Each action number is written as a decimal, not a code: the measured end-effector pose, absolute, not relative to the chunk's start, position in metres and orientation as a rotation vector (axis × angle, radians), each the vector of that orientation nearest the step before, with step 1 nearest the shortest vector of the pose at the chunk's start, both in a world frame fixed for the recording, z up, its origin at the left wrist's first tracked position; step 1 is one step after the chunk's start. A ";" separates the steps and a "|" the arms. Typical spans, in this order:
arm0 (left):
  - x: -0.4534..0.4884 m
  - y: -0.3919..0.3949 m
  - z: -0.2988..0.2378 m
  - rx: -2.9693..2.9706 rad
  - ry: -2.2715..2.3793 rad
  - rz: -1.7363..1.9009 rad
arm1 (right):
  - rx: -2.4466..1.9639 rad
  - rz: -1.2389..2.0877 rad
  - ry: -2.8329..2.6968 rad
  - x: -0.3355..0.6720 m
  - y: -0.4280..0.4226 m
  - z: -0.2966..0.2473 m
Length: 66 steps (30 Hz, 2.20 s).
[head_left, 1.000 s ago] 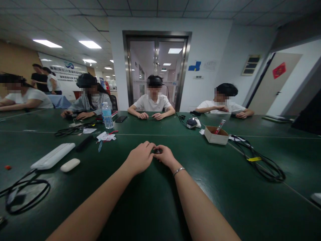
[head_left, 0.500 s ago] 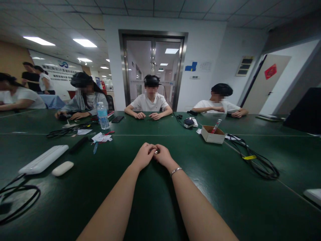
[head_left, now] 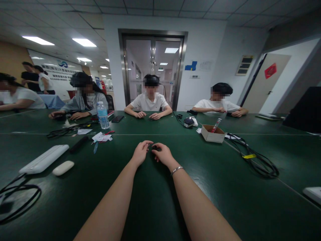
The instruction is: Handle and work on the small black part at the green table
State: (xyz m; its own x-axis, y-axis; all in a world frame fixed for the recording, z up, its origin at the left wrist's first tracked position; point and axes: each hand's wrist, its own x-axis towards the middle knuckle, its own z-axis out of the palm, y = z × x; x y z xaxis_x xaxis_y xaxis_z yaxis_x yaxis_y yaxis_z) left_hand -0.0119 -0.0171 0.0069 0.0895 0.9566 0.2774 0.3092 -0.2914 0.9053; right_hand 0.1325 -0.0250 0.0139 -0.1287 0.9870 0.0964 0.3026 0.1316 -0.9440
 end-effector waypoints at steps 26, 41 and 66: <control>-0.003 -0.014 0.001 1.494 1.083 1.488 | -1.123 1.217 -1.309 0.132 -0.015 0.004; -0.010 -0.009 0.001 1.566 1.118 1.409 | -0.880 1.489 -0.980 0.149 -0.017 0.013; -0.008 -0.013 0.007 1.436 1.154 1.299 | -0.845 1.492 -1.018 0.152 -0.016 0.011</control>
